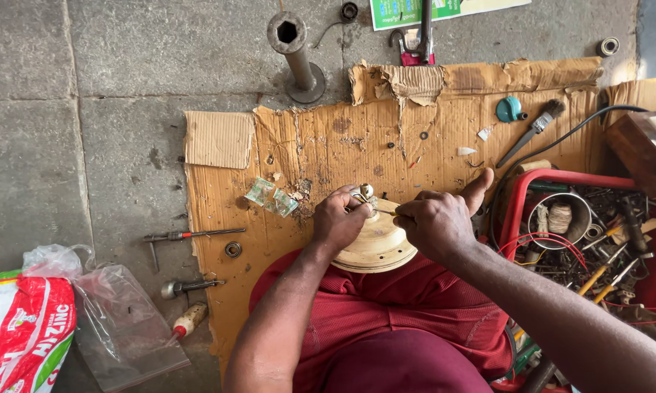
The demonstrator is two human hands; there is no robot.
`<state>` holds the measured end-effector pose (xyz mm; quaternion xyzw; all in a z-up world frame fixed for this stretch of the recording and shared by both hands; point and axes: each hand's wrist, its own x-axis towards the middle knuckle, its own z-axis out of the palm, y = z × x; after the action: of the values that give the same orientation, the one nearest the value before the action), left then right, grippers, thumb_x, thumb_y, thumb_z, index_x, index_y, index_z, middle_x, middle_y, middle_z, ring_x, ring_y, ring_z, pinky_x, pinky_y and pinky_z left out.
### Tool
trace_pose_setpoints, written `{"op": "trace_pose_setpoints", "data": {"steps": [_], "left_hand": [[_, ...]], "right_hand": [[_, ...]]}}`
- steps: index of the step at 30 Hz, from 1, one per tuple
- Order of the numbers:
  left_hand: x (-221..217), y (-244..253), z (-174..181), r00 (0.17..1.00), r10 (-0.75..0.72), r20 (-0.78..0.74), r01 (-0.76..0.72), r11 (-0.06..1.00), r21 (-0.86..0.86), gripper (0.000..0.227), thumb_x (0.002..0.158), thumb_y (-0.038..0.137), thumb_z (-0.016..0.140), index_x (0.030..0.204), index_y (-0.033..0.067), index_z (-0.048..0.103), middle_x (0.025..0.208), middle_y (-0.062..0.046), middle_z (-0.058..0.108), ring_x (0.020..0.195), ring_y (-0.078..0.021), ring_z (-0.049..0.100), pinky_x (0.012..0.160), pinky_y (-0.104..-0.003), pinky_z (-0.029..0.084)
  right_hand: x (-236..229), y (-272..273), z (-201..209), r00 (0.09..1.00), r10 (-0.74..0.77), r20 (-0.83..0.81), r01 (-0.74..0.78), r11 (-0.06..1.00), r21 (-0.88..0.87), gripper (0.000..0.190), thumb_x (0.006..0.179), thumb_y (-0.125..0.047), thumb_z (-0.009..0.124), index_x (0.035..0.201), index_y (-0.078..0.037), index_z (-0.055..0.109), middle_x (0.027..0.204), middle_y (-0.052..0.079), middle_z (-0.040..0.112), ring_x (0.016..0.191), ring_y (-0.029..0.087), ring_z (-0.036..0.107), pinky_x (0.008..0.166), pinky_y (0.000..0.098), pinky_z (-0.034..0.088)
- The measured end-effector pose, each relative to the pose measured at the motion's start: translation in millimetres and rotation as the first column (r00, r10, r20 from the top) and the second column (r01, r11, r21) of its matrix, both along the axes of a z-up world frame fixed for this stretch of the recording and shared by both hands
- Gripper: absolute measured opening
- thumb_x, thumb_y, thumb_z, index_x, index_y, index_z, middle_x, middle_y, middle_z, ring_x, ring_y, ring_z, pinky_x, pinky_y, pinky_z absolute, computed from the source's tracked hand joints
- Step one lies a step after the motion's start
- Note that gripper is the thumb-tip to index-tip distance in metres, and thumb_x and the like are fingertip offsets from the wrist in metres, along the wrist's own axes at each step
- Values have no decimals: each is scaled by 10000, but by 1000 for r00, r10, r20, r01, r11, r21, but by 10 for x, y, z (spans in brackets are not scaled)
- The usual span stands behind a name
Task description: The person sits on the floor and uses a screwdriver to tighten screws on a small cylindrical component mounted on a circular wooden base. They also use pliers to adjust wires and handle a small metal cylinder, placing it onto the assembly.
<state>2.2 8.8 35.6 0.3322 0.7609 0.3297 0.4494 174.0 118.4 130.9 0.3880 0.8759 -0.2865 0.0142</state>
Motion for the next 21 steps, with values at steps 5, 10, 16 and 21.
{"op": "trace_pose_setpoints", "data": {"steps": [5,10,16,21], "left_hand": [[-3,17,32,1000,-13,-11,13,999,-46,180,815,217,728,771,48,769,1371,-186,655,1330,-285,585,1148,-394,419],[7,19,38,1000,-12,-12,11,997,-75,173,811,227,717,772,66,766,1375,-159,666,1327,-261,597,1157,-376,423],[12,41,70,1000,-14,-23,11,990,-141,187,815,240,729,766,63,761,1426,-136,622,1350,-266,556,1167,-380,383],[-2,77,146,1000,-11,17,14,984,-179,170,836,198,739,741,57,751,1467,-148,578,1406,-286,507,1188,-413,363]], "right_hand": [[-43,34,38,997,-10,74,13,999,-45,190,792,-292,802,856,-114,826,787,115,760,716,294,737,736,443,575],[-100,42,103,977,-70,204,101,984,-147,198,839,-318,763,888,-141,839,768,108,772,714,293,750,772,434,580],[-84,123,-36,925,-133,356,247,923,-297,225,866,-336,748,931,-144,846,734,95,778,667,235,750,757,395,593],[-39,264,-491,766,-387,514,640,389,-662,423,954,-341,762,1037,74,780,814,162,738,599,236,657,633,417,549]]}}
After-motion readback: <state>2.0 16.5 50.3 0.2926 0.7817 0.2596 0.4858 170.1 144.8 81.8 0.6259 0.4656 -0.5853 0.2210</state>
